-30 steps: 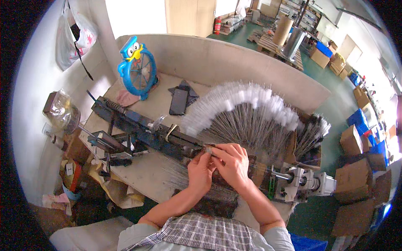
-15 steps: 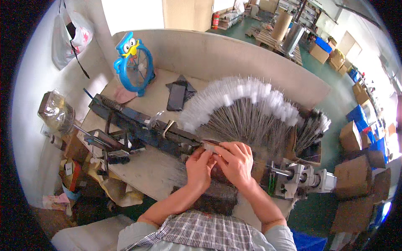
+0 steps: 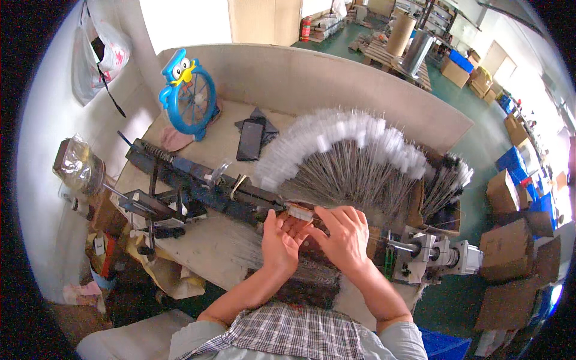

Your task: Assembling and finishing industrial brushes using a manual press and a lighter to fuse bristle ends.

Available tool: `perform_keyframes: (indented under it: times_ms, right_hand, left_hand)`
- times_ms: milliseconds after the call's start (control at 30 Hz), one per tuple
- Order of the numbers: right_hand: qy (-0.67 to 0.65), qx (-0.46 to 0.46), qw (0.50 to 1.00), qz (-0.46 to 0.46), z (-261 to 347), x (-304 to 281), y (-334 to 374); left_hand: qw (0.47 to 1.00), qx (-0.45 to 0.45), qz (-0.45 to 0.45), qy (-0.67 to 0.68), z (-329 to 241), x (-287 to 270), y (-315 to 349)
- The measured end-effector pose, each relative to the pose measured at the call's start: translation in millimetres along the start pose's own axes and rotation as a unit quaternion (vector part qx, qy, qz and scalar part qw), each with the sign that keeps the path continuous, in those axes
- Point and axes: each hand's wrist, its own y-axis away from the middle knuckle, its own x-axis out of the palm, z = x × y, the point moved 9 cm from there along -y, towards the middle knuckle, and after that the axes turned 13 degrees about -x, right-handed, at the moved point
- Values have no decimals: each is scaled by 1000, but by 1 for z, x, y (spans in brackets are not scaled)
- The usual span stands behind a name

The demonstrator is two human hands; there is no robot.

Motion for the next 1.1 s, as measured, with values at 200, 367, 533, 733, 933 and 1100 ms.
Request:
perform_keyframes:
  times_ms: [200,367,533,733,933,1100]
  right_hand:
    - [4,-26,998,56,4,7,9]
    - [-13,-13,999,44,-2,-2,12]
    - [-107,-6,994,1,1,-26,21]
    - [-114,105,986,62,-29,-32,120]
    - [-14,241,952,190,-52,-18,191]
    - [-77,370,888,262,-71,23,220]
  left_hand:
    - [998,-23,-28,-51,-1,-2,9]
    - [994,-29,-16,-106,4,0,7]
    - [983,-30,-34,-178,8,-7,23]
    - [955,38,-95,-279,-43,-75,42]
    - [957,165,-227,-72,-180,-266,87]
    - [870,278,-402,-56,-273,-316,147]
